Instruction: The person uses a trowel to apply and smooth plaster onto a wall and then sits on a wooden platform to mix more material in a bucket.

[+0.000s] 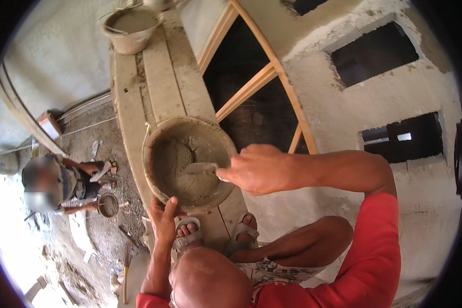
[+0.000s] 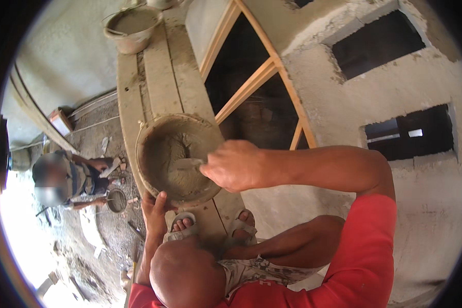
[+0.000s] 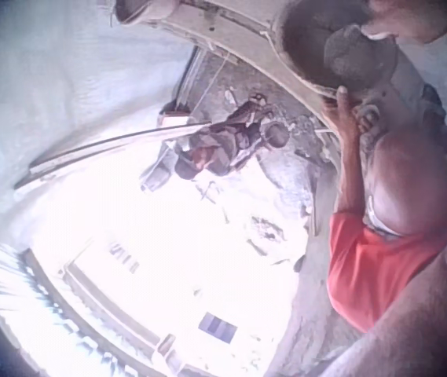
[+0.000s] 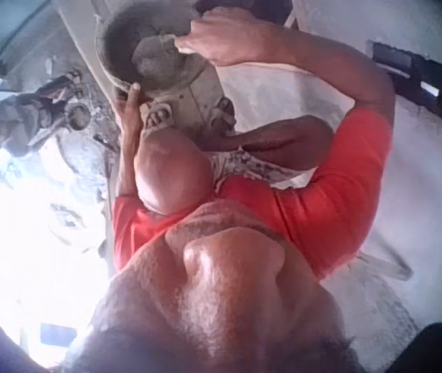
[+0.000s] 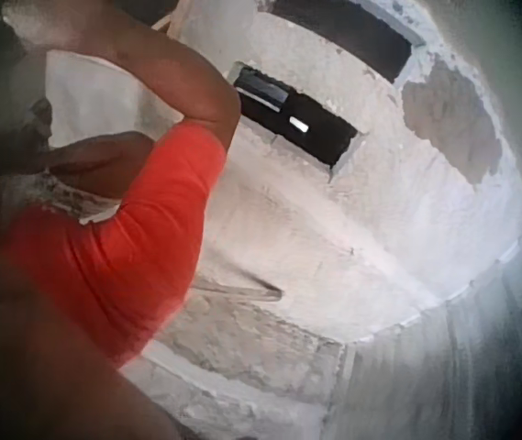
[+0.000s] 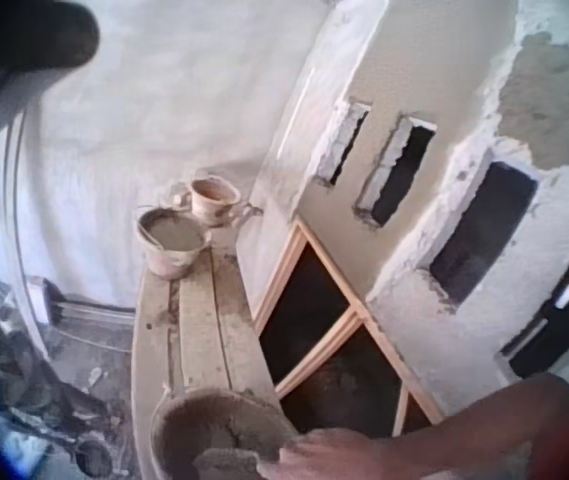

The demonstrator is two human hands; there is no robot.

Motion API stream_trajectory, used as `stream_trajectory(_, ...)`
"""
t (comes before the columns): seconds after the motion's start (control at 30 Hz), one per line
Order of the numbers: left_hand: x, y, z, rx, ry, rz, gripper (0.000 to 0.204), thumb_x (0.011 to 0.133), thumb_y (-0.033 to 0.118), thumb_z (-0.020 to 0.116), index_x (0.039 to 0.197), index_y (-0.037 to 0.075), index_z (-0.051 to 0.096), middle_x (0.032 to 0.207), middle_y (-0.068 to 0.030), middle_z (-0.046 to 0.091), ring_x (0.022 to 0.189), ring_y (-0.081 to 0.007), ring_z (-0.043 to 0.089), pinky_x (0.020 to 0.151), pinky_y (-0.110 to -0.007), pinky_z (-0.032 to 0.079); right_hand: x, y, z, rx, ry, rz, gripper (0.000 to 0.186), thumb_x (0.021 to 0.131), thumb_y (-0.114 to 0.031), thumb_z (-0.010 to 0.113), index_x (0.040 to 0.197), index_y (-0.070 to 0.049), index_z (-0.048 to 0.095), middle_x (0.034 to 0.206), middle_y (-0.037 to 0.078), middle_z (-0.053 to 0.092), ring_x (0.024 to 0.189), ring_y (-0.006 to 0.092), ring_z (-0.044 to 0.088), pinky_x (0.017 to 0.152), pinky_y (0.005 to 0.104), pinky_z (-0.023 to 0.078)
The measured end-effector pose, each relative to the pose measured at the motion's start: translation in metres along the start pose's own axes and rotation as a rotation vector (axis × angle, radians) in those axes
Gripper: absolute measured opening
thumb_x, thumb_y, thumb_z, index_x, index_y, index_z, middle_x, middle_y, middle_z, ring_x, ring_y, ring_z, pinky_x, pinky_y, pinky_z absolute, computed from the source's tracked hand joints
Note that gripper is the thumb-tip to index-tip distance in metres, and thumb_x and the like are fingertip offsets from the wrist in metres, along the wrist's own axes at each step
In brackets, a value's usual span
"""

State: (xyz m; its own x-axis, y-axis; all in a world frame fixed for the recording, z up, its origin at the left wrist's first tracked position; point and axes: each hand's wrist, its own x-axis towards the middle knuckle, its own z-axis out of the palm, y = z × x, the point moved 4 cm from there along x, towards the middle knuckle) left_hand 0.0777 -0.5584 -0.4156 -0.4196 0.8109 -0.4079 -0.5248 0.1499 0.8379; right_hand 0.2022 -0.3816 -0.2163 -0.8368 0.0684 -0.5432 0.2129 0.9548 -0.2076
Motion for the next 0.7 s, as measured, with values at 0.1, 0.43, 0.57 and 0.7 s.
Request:
stream_trajectory(0.1, -0.003, 0.008, 0.01, -0.031, -0.006, 0.015, 0.041, 0.091, 0.026, 0.069, 0.115, -0.002, 0.053, 0.093, -0.0083, 0.061, 0.073, -0.0164, 0.062, 0.054, -0.029, 0.057, 0.004, 0.009, -0.027, -0.099, 0.173, 0.073, 0.021, 0.081, -0.011, 0.059, 0.099, 0.0, 0.061, 0.064, 0.018, 0.064, 0.066, 0.0356, 0.069, 0.055, 0.0446, 0.054)
stream_trajectory(0.43, -0.004, 0.013, 0.01, -0.031, 0.013, 0.017, 0.042, 0.091, 0.027, 0.069, 0.114, -0.004, 0.053, 0.096, -0.0104, 0.061, 0.073, -0.0174, 0.063, 0.053, -0.028, 0.057, 0.073, 0.03, 0.044, -0.18, -0.333, 0.032, 0.015, 0.07, -0.011, 0.061, 0.075, -0.003, 0.073, 0.077, 0.014, 0.071, 0.075, 0.0306, 0.071, 0.06, 0.043, 0.056)
stream_trajectory(0.57, -0.004, 0.015, 0.003, -0.017, 0.04, 0.026, 0.039, 0.09, 0.027, 0.07, 0.107, -0.004, 0.053, 0.086, -0.0105, 0.06, 0.062, -0.0178, 0.061, 0.052, -0.029, 0.055, 0.087, 0.043, 0.022, -0.029, -0.665, 0.115, 0.022, 0.067, -0.007, 0.053, 0.079, 0.0, 0.071, 0.073, 0.018, 0.068, 0.062, 0.0291, 0.067, 0.053, 0.0414, 0.052)
stream_trajectory(0.7, -0.001, 0.008, 0.006, 0.078, 0.023, -0.024, 0.041, 0.089, 0.026, 0.07, 0.105, -0.007, 0.053, 0.088, -0.0146, 0.064, 0.067, -0.02, 0.066, 0.053, -0.031, 0.056, 0.073, 0.063, 0.047, 0.373, -0.741, 0.254, 0.043, 0.069, -0.008, 0.055, 0.111, -0.003, 0.065, 0.068, 0.012, 0.063, 0.054, 0.0203, 0.061, 0.048, 0.0368, 0.049)
